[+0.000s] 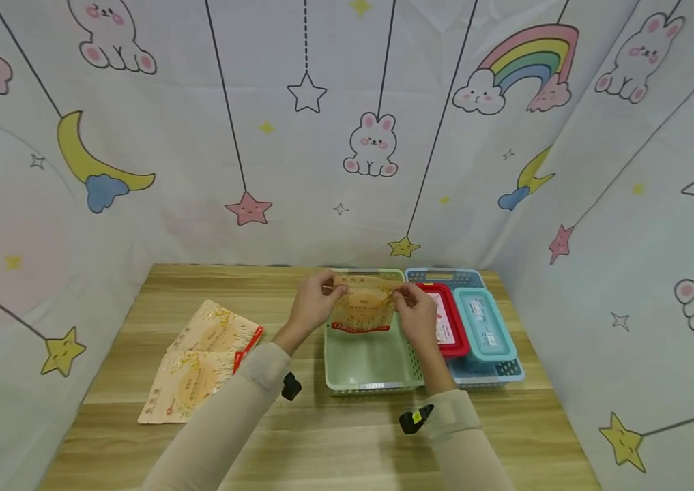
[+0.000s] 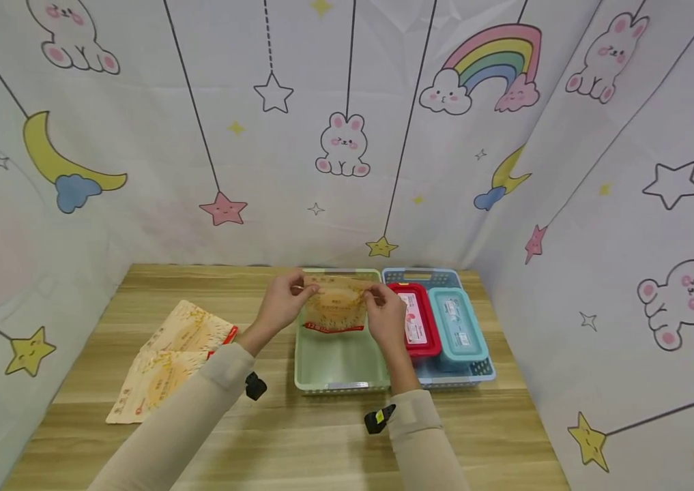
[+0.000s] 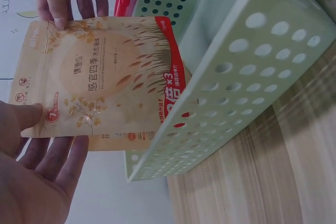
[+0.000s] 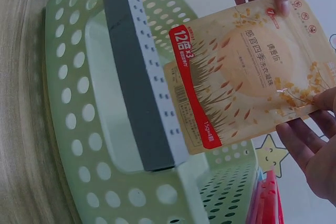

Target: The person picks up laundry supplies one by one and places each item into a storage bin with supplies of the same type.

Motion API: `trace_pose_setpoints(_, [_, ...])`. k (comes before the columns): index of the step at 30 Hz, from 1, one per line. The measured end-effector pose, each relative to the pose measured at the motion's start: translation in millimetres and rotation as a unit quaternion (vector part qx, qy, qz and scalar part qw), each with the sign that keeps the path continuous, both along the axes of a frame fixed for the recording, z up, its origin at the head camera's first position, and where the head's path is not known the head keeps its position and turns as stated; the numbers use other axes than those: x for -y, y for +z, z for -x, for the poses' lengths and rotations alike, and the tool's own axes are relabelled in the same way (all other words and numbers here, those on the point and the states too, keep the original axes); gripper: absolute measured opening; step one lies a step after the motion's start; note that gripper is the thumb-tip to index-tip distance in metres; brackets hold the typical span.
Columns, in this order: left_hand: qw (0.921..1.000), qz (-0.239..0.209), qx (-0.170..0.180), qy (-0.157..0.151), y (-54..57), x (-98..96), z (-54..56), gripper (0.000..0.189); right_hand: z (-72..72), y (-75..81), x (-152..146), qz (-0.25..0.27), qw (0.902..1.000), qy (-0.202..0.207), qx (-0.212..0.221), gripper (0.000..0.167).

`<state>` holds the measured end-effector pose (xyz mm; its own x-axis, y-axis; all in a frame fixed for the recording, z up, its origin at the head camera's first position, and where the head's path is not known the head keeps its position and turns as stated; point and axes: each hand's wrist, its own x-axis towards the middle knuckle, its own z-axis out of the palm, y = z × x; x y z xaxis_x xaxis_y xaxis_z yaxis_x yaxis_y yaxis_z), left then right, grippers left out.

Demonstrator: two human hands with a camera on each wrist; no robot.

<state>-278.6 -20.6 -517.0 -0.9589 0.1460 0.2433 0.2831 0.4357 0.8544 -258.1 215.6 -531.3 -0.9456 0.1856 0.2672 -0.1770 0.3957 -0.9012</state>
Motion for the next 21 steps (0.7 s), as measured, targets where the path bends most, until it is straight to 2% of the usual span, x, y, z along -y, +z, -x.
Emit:
trace_pose_setpoints(6, [0.9999,-0.002,0.014,0.001,-7.2,0.1,-0.2,0.015,-0.1,-6.7,1,-0.01,0.9999,-0.004,-0.003,0.01])
trace_pose_setpoints(11, [0.9999,-0.003,0.016,0.0,-10.2,0.7,-0.1,0.013,1.0,-11.8,1,0.001,1.0,0.003,-0.009,0.009])
trace_pose_setpoints(21, [0.9998,-0.004,0.021,-0.005,-19.4,-0.7,-0.5,0.011,-0.9,-20.8,0,0.009,0.9999,0.006,0.008,0.012])
